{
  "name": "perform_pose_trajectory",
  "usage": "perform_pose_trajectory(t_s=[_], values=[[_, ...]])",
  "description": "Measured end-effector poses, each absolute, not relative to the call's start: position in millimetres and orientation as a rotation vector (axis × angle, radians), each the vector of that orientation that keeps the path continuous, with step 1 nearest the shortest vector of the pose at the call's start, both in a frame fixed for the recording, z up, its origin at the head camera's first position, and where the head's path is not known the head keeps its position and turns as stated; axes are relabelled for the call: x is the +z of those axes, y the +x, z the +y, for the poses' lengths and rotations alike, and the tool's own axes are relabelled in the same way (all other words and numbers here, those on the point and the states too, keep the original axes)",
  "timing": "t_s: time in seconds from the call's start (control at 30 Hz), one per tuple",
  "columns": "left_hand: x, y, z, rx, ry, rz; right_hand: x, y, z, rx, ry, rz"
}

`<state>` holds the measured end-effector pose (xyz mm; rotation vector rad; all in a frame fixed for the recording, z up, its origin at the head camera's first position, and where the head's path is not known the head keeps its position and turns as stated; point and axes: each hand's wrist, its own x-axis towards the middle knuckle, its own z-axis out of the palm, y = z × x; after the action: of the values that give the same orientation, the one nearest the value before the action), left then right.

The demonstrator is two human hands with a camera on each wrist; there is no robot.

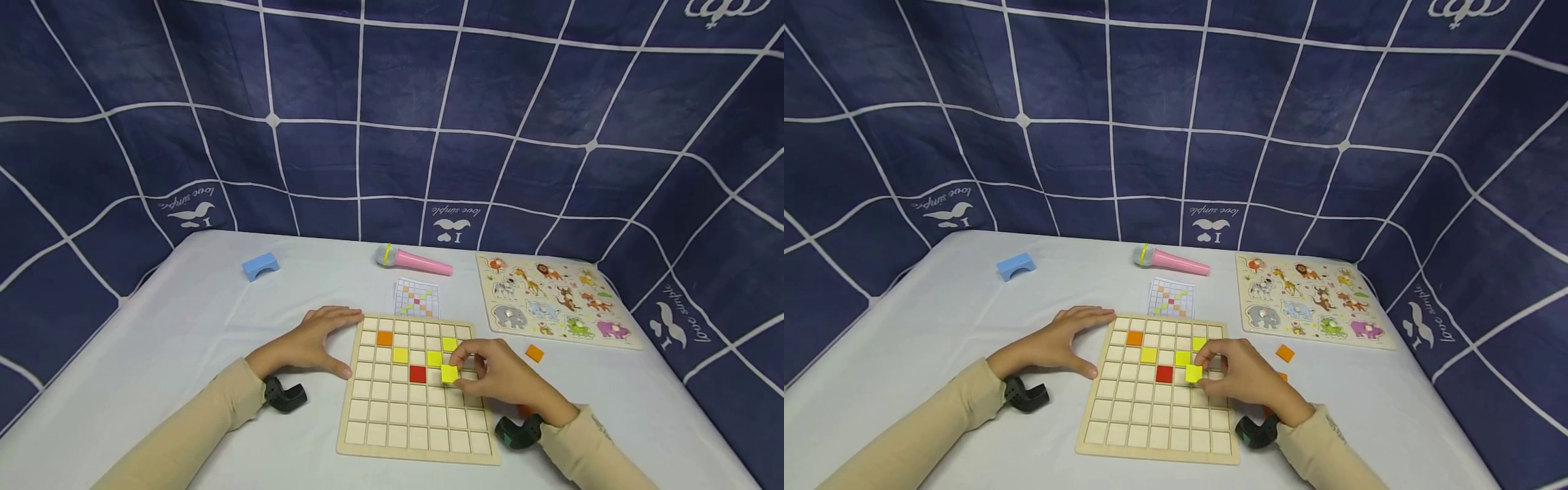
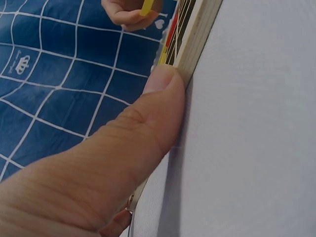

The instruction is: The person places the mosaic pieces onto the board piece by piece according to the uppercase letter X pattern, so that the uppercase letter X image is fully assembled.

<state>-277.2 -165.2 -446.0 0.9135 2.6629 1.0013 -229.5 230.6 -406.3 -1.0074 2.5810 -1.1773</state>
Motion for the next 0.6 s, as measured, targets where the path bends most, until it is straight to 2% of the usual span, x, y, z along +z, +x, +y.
perform_pose_trajectory(t_s=[0.3, 0.6], values=[[-446.0, -277.1, -166.2, 1.004, 0.909, 2.658, -407.3, -218.6, 212.3, -1.320, -0.898, 2.524], [-445.2, -276.4, -165.2, 1.008, 0.919, 2.658, -411.9, -218.6, 199.3, -1.261, -0.862, 2.545]])
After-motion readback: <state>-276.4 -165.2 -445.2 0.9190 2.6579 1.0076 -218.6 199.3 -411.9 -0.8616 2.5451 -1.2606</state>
